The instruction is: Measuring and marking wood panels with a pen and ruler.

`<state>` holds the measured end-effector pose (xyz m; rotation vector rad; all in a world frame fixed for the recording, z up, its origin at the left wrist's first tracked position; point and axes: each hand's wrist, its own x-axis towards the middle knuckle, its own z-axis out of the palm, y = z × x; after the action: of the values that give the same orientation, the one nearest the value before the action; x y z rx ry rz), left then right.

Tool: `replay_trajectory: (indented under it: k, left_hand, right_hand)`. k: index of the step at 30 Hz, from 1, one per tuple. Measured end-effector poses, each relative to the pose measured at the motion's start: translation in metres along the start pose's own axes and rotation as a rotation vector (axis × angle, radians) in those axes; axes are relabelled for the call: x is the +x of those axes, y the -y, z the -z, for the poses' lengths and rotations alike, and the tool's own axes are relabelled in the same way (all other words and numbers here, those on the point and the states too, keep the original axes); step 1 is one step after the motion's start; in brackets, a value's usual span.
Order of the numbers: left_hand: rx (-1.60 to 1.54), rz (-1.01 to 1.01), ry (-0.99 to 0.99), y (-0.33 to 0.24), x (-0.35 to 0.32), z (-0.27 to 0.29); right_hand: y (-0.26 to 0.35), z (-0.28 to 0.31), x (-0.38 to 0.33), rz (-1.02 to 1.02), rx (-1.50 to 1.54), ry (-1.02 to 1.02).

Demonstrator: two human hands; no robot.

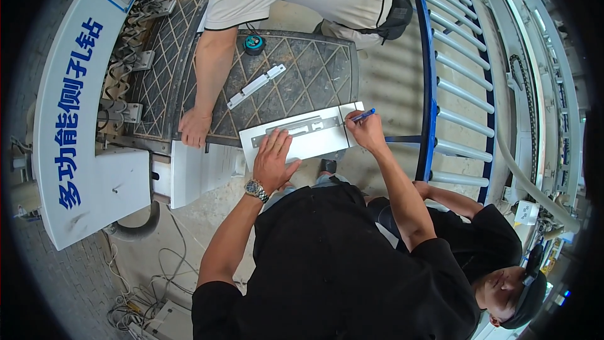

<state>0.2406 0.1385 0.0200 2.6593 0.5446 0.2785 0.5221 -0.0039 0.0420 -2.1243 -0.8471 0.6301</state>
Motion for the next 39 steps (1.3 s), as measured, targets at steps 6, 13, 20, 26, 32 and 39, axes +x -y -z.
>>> replay_trajectory:
  k: [6, 13, 20, 26, 32, 39]
  left_hand:
    - [-0.006, 0.002, -0.006, 0.000, 0.000, 0.001]
    - [-0.006, 0.000, 0.000, 0.000, 0.000, 0.003]
    - [-0.021, 0.013, -0.007, -0.002, 0.001, 0.007]
    - [0.001, 0.007, 0.001, 0.000, 0.004, 0.009]
    - [-0.075, 0.019, -0.006, 0.005, 0.006, 0.013]
    - [-0.064, -0.024, -0.009, 0.005, 0.008, 0.019]
  right_hand:
    - [0.003, -0.001, -0.003, -0.033, -0.033, -0.005]
    - [-0.004, -0.012, -0.013, 0.031, 0.031, -0.074]
    - [0.002, -0.042, -0.032, 0.387, -0.013, -0.141]
    - [0.019, -0.070, -0.037, 0.583, -0.080, -0.077]
    - [0.031, -0.092, -0.036, 0.664, -0.064, -0.037]
    - [0.046, -0.094, -0.046, 0.699, 0.038, -0.020]
